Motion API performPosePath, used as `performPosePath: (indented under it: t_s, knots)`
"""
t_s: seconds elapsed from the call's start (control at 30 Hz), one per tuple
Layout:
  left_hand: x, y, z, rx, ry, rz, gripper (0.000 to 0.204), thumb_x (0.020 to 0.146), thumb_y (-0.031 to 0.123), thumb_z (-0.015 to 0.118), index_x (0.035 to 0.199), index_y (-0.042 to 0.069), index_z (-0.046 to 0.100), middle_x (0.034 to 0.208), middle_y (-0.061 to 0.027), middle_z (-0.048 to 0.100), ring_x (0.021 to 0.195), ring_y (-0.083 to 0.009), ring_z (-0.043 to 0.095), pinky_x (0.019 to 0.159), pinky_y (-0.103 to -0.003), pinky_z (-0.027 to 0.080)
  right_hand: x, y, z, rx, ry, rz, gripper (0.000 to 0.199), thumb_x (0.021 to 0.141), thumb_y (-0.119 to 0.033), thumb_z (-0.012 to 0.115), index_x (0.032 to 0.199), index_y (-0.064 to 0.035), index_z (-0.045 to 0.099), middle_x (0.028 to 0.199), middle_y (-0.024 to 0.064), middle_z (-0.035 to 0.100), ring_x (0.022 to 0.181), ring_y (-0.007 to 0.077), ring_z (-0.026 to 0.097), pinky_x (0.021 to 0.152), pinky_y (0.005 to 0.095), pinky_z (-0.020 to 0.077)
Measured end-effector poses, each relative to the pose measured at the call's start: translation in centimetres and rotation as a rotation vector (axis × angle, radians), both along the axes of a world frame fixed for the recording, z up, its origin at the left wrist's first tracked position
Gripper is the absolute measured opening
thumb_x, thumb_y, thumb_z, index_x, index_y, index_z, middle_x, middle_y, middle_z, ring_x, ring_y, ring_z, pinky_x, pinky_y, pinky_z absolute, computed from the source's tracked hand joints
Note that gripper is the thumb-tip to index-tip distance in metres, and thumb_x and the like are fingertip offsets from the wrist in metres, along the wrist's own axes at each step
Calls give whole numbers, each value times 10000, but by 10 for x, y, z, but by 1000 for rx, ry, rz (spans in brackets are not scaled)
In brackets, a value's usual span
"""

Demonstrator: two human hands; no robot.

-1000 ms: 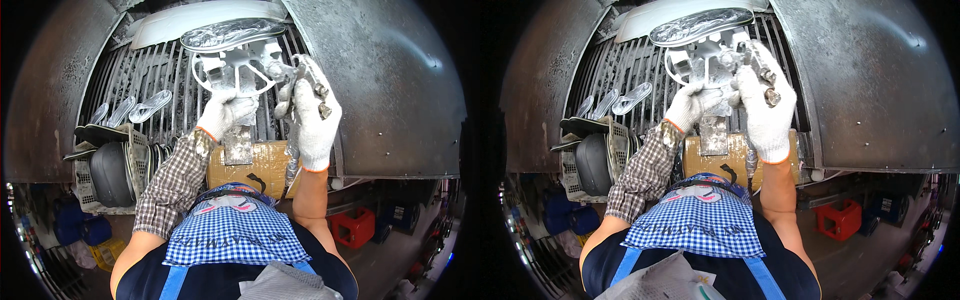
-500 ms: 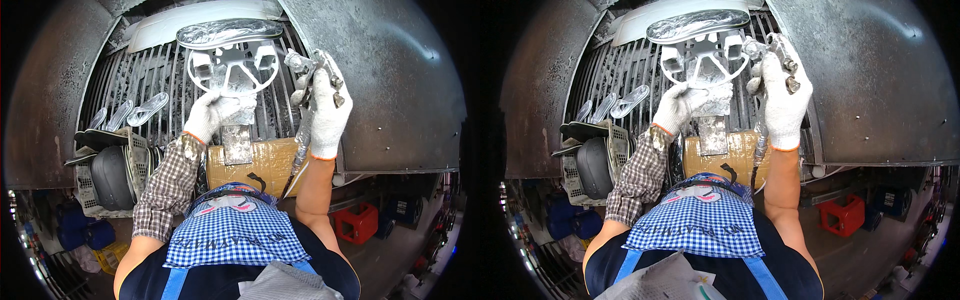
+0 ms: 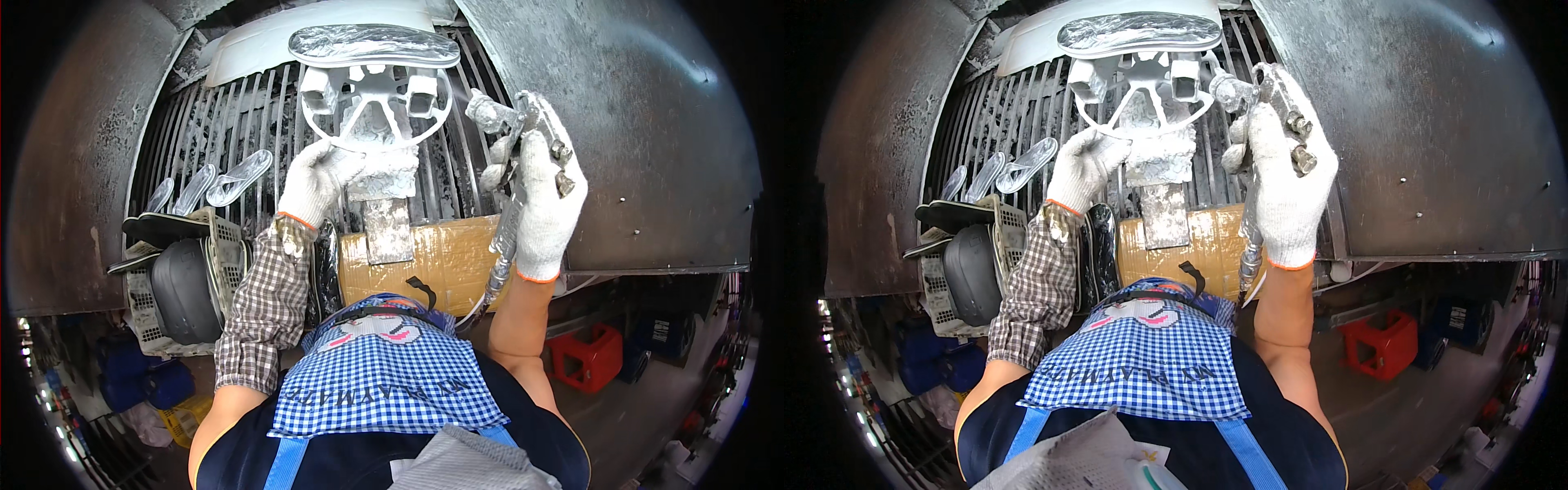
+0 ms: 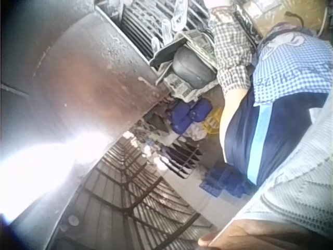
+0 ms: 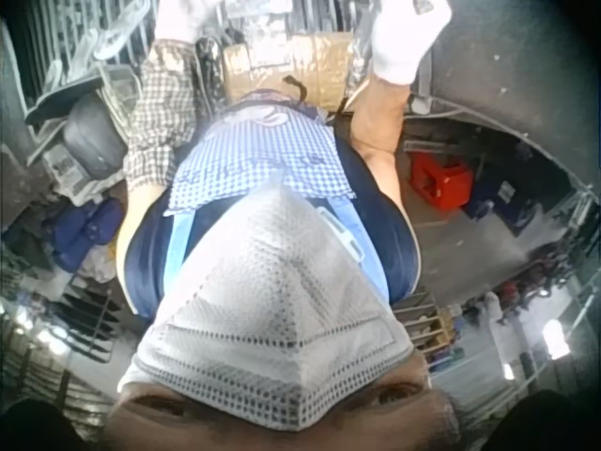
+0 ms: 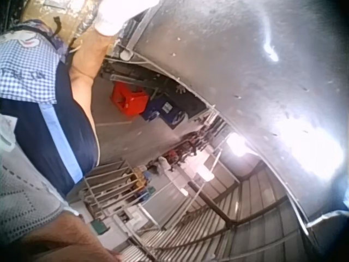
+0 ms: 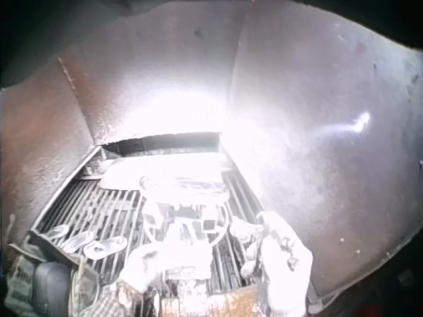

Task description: The person spray paints a white plastic fan blade and several flip-flops with white paint. They hold the items with one hand and use a spray gun with the other, rotating the objects to apply paint to different sides.

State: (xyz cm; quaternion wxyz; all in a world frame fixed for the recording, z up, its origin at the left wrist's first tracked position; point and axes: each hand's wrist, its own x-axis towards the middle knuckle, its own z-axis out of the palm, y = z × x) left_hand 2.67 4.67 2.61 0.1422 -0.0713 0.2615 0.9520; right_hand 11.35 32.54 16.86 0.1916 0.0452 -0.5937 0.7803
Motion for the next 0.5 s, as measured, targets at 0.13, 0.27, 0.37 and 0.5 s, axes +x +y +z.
performPosePath:
  t_s: [0.13,0.27,0.37,0.5]
  knots:
    - [-6,-11,-7,-42,-13,64,236,969,118,604,1071,-95,599,1169,-321,672,1077,-441,701,986,-566,594,1,4,2,-71,-17,-44,417,1056,-110,605,1447,27,555,909,62,690,690,80,611,598,234,518]
    - [-12,-24,-16,-33,-12,70,237,957,110,620,1073,-96,608,1164,-321,675,1086,-452,694,998,-583,583,0,14,1,-82,-33,-105,429,1057,-120,610,1454,27,544,926,70,695,695,73,608,605,226,533]
    - [-18,-37,-19,-59,2,68,243,947,108,634,1074,-99,615,1172,-325,674,1096,-459,688,998,-585,582,3,11,1,-55,-36,-203,413,1062,-115,601,1446,29,552,968,89,711,709,70,613,605,225,536]
    - [-24,-50,-25,-63,4,137,239,935,114,656,1049,-95,636,1174,-317,681,1122,-465,678,1008,-591,571,17,9,7,-66,-57,-137,397,1064,-89,580,1443,29,556,976,90,720,716,71,616,610,228,533]
